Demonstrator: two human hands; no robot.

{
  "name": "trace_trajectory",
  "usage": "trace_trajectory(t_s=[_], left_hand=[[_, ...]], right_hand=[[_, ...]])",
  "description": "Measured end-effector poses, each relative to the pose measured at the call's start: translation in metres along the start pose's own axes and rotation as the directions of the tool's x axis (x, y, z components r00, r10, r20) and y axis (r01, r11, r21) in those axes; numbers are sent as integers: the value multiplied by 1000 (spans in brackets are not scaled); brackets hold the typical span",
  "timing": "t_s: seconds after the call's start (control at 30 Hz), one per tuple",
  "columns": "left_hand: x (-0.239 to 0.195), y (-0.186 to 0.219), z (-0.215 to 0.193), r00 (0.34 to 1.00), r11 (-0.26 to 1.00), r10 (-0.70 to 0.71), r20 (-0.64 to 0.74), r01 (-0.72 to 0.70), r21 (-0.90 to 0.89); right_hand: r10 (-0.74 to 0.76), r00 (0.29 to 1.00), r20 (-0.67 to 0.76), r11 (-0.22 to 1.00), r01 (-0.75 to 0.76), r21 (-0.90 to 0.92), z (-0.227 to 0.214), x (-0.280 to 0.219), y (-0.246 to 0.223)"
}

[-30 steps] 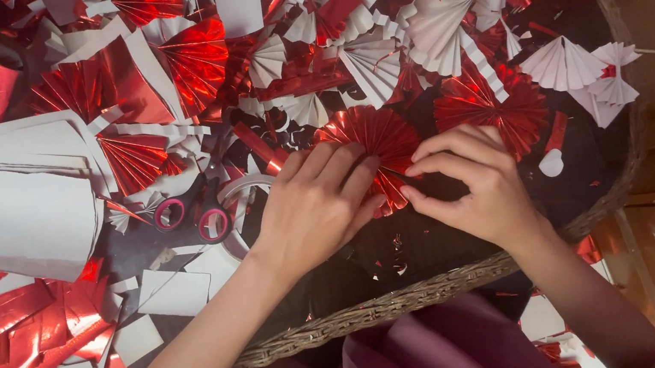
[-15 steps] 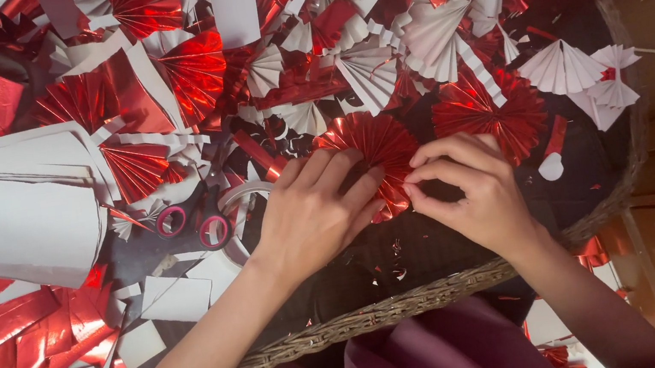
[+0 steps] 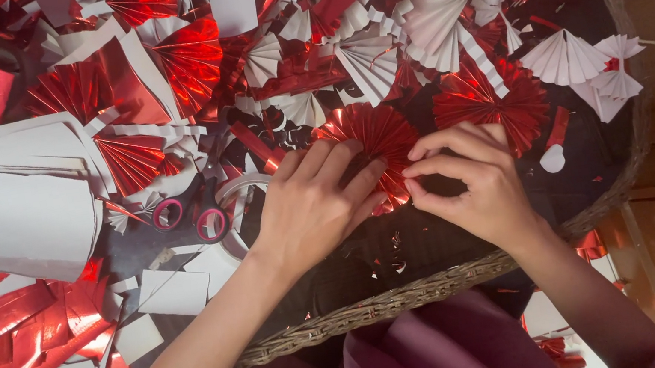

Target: The person is using double-sided tape and scissors to assemble decorative red and white paper fans by joining individual folded segments.

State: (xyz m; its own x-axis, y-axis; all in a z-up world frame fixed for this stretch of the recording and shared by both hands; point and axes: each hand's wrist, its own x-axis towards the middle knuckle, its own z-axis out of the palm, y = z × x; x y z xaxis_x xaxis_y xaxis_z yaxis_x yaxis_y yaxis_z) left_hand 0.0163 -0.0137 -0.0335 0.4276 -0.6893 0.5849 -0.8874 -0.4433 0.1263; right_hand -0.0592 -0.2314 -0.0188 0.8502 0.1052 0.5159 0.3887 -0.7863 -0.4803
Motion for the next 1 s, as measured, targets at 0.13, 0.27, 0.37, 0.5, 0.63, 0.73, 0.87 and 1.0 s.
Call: trace_trajectory(t_s=[0.13,0.27,0.37,0.5,0.63,0.73,0.87,1.0], left_hand=[[3,2,-4,1000,1000,-2,9,2,-12],[4,4,-5,1000,1000,10,5,-10,28],[6,4,-5,1000,999,16,6,-16,47],[6,4,-6,1000,999,4,25,-5,41],[6,4,-4,1000,999,5,28,-6,46],[5,4,-3,999,999,2,34,-4,38],[4,3,0,1000,999,1,28,-2,43],[5,3,0,1000,999,4,21,-5,44]], right_hand=[[4,1000,9,1000,-3,-9,1,-2,2],[-3,1000,4,1000,3,-13,0,-3,3],[2,1000,9,1000,-2,7,-3,-1,1],[13,1000,6,1000,-13,23,-4,-4,6],[39,999,12,997,-40,62,-6,-8,12],[57,998,9,995,-57,80,-4,-10,16],[66,998,6,996,-66,61,-3,-8,17],[76,997,0,995,-75,64,-3,-7,15]])
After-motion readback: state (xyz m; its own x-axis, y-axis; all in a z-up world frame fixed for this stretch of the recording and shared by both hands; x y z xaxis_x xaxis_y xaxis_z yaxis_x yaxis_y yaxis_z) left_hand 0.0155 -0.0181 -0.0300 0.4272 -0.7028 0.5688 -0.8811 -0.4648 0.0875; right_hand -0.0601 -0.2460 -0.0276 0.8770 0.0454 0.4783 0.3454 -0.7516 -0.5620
